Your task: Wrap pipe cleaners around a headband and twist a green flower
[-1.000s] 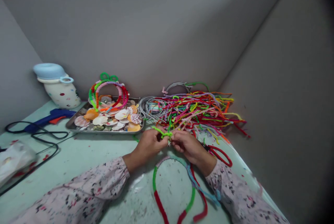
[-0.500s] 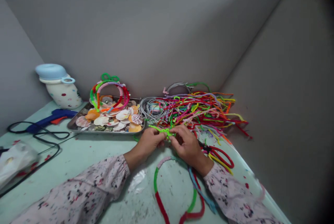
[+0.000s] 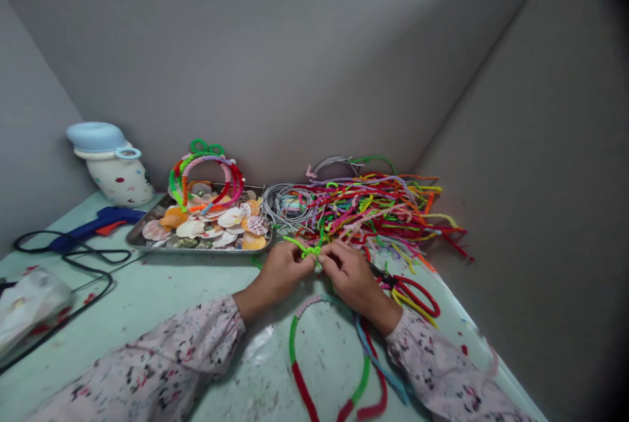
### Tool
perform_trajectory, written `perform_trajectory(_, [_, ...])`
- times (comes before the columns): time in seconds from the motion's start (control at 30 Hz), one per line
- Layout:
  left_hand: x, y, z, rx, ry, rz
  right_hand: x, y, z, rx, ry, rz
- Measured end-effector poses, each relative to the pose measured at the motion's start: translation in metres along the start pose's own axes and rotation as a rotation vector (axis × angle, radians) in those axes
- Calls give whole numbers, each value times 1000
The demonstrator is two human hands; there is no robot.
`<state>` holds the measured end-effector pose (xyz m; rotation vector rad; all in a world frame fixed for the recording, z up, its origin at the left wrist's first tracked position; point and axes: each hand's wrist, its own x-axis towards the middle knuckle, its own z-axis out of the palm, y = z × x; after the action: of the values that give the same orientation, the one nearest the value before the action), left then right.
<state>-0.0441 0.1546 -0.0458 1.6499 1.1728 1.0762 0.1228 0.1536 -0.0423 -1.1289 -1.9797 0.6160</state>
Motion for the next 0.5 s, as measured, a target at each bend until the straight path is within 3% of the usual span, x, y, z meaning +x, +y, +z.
perform_trajectory(0.13, [-3, 4, -2, 212, -18, 155, 6, 2, -1, 543, -244, 423])
perform_trajectory(0.2, [-3, 5, -1, 206, -21, 137, 7, 4, -2, 704, -289, 516])
perform_trajectory(0.3, [-1, 4, -1, 82, 6, 30, 7, 7, -3, 724, -256, 503])
perform_trajectory(0.5, [4, -3, -2, -44, 10, -113, 7, 5, -4, 554, -193, 428])
